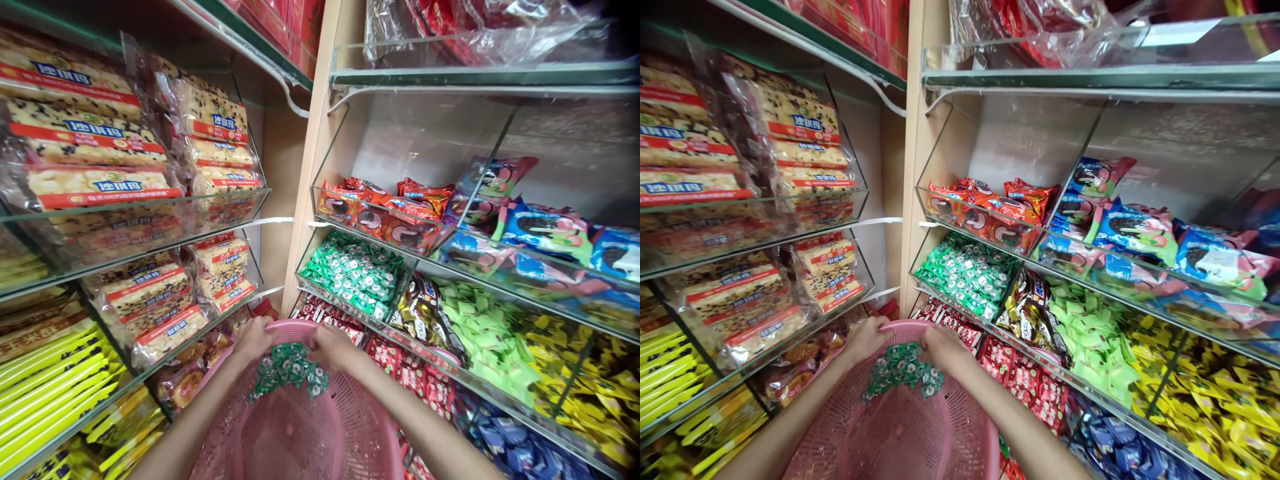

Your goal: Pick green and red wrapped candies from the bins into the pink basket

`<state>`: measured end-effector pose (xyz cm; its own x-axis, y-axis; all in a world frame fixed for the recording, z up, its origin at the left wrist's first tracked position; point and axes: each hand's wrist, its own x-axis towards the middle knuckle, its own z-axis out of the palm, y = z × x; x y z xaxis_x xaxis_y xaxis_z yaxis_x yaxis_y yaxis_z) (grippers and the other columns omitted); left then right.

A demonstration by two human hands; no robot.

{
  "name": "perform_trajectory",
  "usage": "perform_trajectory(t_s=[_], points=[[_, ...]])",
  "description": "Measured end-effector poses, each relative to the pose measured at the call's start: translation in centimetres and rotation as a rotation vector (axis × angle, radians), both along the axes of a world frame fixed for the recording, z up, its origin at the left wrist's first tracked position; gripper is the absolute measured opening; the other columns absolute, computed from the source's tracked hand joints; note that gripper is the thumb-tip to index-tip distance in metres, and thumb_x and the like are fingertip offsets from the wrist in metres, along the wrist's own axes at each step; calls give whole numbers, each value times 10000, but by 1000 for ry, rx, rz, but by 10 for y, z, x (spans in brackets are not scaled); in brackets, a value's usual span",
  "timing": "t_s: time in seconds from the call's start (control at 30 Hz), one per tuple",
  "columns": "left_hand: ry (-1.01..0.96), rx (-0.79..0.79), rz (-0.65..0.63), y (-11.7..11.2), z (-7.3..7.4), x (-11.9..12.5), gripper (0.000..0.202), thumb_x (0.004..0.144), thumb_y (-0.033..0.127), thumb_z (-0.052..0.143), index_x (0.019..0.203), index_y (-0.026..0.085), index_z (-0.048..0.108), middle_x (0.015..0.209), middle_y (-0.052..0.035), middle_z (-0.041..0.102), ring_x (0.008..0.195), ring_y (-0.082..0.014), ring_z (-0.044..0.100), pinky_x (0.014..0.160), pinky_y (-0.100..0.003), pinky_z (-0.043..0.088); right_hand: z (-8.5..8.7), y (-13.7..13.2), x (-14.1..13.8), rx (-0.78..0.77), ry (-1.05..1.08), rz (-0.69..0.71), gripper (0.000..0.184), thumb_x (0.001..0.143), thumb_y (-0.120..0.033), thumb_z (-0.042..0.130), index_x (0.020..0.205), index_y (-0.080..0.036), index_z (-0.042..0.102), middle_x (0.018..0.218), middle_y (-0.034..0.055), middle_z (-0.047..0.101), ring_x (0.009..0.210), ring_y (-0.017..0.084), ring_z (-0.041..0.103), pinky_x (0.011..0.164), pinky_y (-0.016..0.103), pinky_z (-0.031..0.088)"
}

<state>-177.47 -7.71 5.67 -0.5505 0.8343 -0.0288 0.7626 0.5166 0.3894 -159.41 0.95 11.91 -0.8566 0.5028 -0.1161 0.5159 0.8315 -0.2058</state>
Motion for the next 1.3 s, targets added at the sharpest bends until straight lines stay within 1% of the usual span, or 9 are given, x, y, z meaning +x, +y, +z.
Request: perform_trajectory(t_s=[0.13,0.3,0.53,0.67,0.87,0.97,1.1,1.2,1.3], points=[[6,-10,12,-3,0,-1,231,757,429,468,739,242,602,763,-21,666,772,-191,610,631,-232,355,-46,2,-3,30,-112,-18,42,630,-160,684,644,-176,648,630,-19,581,669,152,570,576,234,370],[22,-16,18,-5,-1,-3,234,750,435,473,720,234,590,764,-24,670,793,-198,615,628,-234,357,-65,5,-11,-42,-220,8,97,608,-227,709,634,-147,660,599,12,607,599,176,585,528,249,407],[27,-8,20,-4,-2,0,227,749,432,475,722,237,588,765,-26,673,792,-206,620,604,-235,345,-50,-5,-10,58,-192,-36,195,757,-213,592,920,-120,645,977,123,647,921,257,588,765,328,450],[19,-1,6,-1,-3,2,224,754,421,470,734,240,600,761,-21,670,767,-185,617,600,-224,344,-35,-16,-14,99,-140,73,193,812,-243,534,940,-144,638,978,113,651,933,247,581,786,339,444],[30,13,0,4,-7,2,213,753,416,470,753,255,610,784,-22,681,794,-198,626,606,-232,355,-35,-37,-32,93,-175,126,172,774,-235,586,865,-117,671,904,134,669,832,251,605,691,329,454],[22,14,1,3,-10,-1,204,749,404,477,760,250,611,775,-26,681,794,-201,627,593,-231,351,-15,-35,-26,113,-85,163,166,774,-270,586,857,-147,661,897,105,664,813,225,598,682,309,435],[12,18,6,0,-12,-3,186,750,374,475,758,239,604,762,-22,673,756,-184,623,575,-226,335,41,-10,-8,174,160,177,159,816,-318,532,805,-192,627,832,51,642,779,167,577,667,258,396],[25,19,7,0,-10,-2,198,752,382,467,722,232,593,731,-22,665,740,-186,619,566,-230,322,80,20,2,249,292,121,126,841,-270,500,823,-189,595,849,41,619,791,136,560,687,234,380],[24,17,8,1,-7,0,201,748,386,463,705,232,587,696,-22,658,713,-189,616,553,-234,307,97,43,7,387,275,4,103,818,-231,530,899,-178,568,923,65,605,869,162,545,702,245,375]])
